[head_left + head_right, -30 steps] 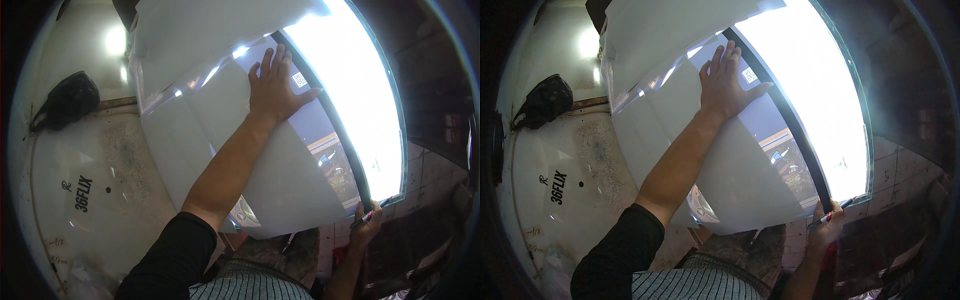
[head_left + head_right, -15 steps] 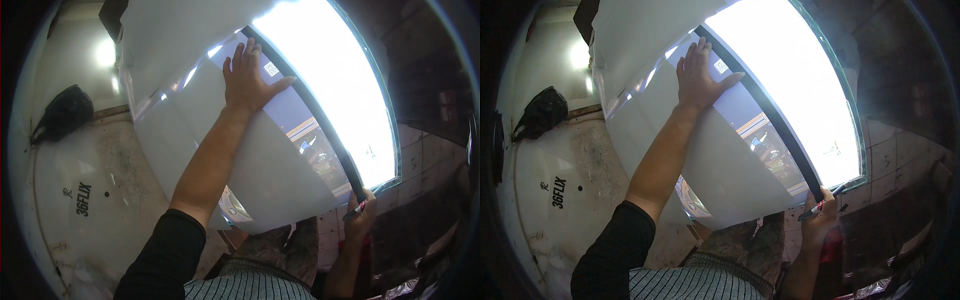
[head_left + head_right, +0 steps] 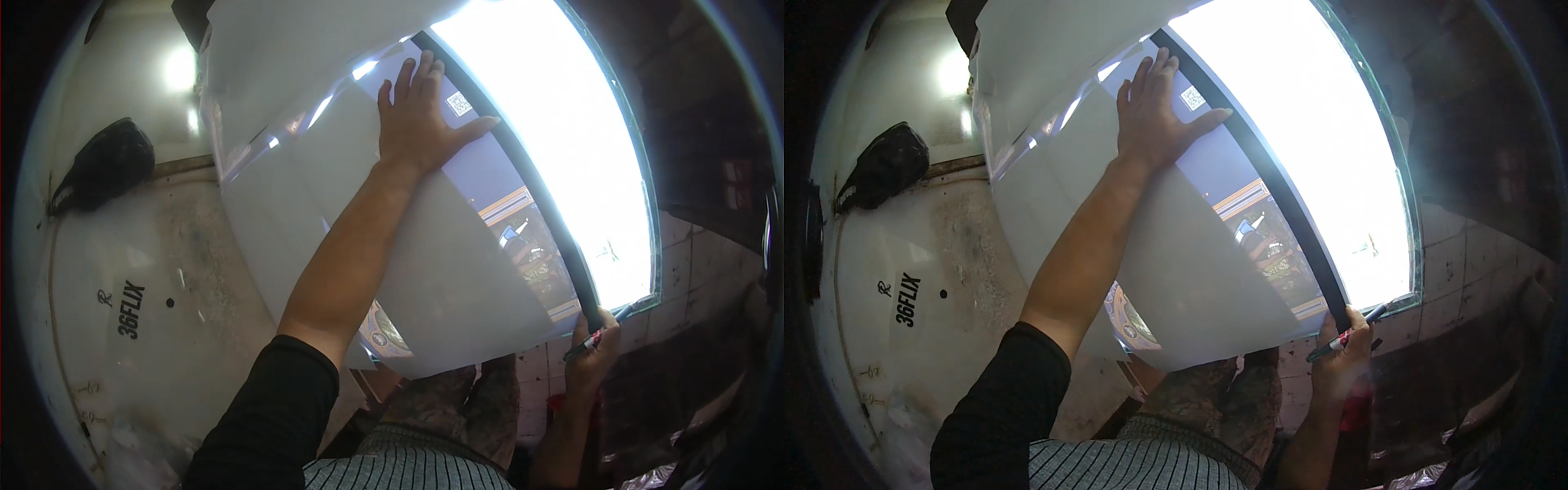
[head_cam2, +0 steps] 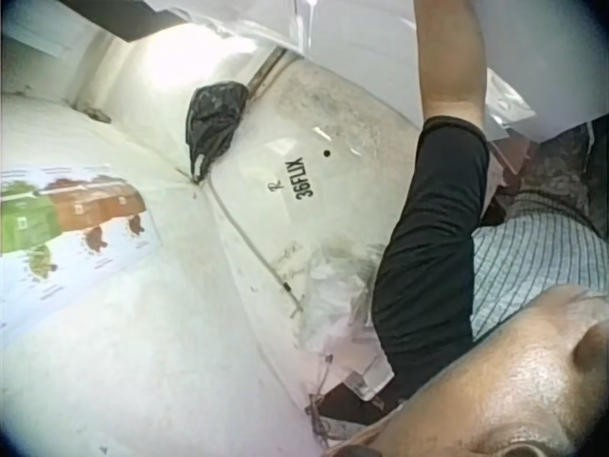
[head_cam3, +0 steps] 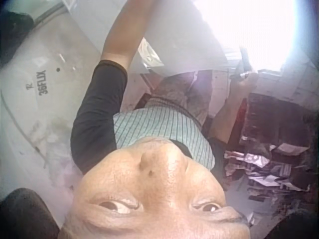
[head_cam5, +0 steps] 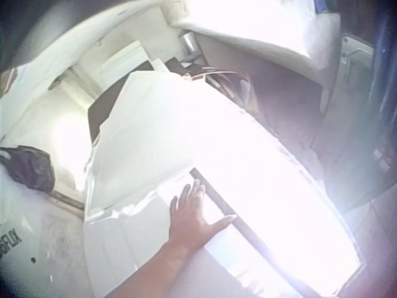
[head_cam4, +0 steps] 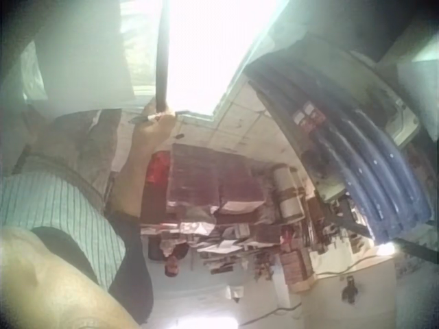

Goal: The person marks a line on a large printed sheet using a marker while holding the sheet steady on a light table.

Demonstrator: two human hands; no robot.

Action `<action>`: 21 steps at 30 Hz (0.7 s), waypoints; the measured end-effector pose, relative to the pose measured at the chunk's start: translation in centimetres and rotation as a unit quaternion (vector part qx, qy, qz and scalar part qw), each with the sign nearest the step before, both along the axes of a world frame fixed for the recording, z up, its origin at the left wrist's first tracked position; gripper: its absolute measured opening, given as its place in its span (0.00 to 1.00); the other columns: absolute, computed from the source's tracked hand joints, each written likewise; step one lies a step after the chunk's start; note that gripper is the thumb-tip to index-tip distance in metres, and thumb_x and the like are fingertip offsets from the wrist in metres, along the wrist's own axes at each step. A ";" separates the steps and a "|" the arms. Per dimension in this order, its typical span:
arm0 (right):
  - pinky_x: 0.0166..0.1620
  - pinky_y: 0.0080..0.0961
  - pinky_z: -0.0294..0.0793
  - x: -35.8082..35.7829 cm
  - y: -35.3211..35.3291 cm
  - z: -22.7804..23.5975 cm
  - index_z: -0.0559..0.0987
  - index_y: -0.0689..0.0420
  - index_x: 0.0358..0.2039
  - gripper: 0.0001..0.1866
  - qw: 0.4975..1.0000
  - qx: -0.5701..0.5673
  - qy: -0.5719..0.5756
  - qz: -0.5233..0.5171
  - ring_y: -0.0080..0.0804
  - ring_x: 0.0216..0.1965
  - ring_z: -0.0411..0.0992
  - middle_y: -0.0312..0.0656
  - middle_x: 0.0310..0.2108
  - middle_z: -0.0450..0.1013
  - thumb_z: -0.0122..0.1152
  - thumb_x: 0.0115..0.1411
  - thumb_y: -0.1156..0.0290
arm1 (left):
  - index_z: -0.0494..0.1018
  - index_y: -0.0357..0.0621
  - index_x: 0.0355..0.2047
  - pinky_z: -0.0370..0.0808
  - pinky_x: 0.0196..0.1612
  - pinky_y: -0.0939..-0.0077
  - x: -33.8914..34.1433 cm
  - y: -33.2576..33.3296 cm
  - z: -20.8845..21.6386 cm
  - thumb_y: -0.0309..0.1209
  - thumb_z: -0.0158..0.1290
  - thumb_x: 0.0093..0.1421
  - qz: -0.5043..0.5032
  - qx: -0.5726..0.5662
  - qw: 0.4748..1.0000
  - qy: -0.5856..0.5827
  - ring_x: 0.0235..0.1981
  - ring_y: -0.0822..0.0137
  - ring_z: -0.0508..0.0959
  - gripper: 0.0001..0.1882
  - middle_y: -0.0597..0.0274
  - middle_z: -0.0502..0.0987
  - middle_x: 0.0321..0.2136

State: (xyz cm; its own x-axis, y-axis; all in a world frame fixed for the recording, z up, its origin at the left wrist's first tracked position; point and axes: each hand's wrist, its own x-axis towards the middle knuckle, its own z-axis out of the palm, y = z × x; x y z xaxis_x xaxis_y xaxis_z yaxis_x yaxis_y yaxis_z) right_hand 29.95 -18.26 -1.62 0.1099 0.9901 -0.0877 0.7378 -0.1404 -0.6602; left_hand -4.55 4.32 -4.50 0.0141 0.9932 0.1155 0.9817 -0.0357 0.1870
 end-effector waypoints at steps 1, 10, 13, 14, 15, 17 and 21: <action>0.42 0.39 0.75 -0.2 0.0 0.2 0.74 0.63 0.46 0.15 1.000 -0.003 0.011 -0.002 0.49 0.39 0.76 0.53 0.37 0.74 0.66 0.61 0.72 | 0.59 0.36 0.66 0.41 0.71 0.43 -0.1 -0.1 0.0 0.76 0.51 0.47 0.002 -0.001 1.000 0.005 0.73 0.53 0.49 0.61 0.49 0.54 0.71; 0.42 0.39 0.75 0.7 -0.1 -0.4 0.74 0.63 0.47 0.16 1.000 0.011 -0.017 0.015 0.48 0.39 0.75 0.52 0.38 0.74 0.66 0.61 0.73 | 0.63 0.38 0.62 0.53 0.67 0.47 0.5 0.3 -1.7 0.71 0.63 0.41 -0.039 0.090 0.995 -0.013 0.68 0.47 0.58 0.60 0.46 0.63 0.65; 0.44 0.41 0.73 -0.2 0.3 0.2 0.71 0.62 0.50 0.20 0.995 0.095 -0.016 0.032 0.51 0.42 0.72 0.53 0.43 0.71 0.66 0.60 0.74 | 0.66 0.37 0.55 0.72 0.54 0.51 -0.6 0.6 -0.4 0.59 0.72 0.40 -0.085 0.124 0.989 0.002 0.54 0.43 0.74 0.51 0.44 0.74 0.52; 0.45 0.42 0.73 -0.3 0.1 0.3 0.70 0.62 0.51 0.21 0.995 0.095 -0.001 0.025 0.51 0.44 0.72 0.54 0.45 0.70 0.66 0.59 0.75 | 0.67 0.37 0.56 0.71 0.57 0.50 -1.3 0.4 -0.5 0.58 0.72 0.41 -0.082 0.137 0.987 0.028 0.56 0.43 0.73 0.50 0.43 0.73 0.54; 0.46 0.43 0.73 0.0 -0.3 0.2 0.69 0.62 0.52 0.22 0.995 0.096 0.017 0.019 0.52 0.45 0.71 0.55 0.46 0.69 0.66 0.59 0.76 | 0.65 0.36 0.59 0.66 0.62 0.50 -1.1 0.5 0.4 0.59 0.70 0.43 -0.105 0.113 0.987 -0.037 0.61 0.44 0.69 0.52 0.41 0.70 0.59; 0.47 0.42 0.73 0.7 -1.4 0.0 0.69 0.62 0.52 0.21 0.995 0.102 0.009 0.008 0.51 0.45 0.72 0.55 0.46 0.70 0.65 0.59 0.78 | 0.63 0.35 0.61 0.59 0.67 0.51 0.1 0.5 0.9 0.61 0.68 0.45 -0.053 0.052 0.997 -0.005 0.65 0.45 0.64 0.54 0.41 0.66 0.63; 0.47 0.40 0.76 1.5 -2.3 -1.2 0.71 0.61 0.51 0.21 0.990 0.118 0.082 -0.017 0.51 0.45 0.75 0.55 0.47 0.72 0.64 0.58 0.81 | 0.62 0.34 0.63 0.54 0.69 0.53 0.5 0.9 0.1 0.61 0.66 0.47 -0.064 0.038 0.997 -0.014 0.68 0.47 0.60 0.54 0.42 0.64 0.64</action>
State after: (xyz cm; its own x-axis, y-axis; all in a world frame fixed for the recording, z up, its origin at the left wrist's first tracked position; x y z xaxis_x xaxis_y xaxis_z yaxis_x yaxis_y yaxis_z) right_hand 31.49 -20.58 -2.81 0.1471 0.9812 0.1252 0.6162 0.0082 -0.7876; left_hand -4.01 5.19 -4.45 0.1349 0.9720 0.1927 0.9626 -0.1746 0.2071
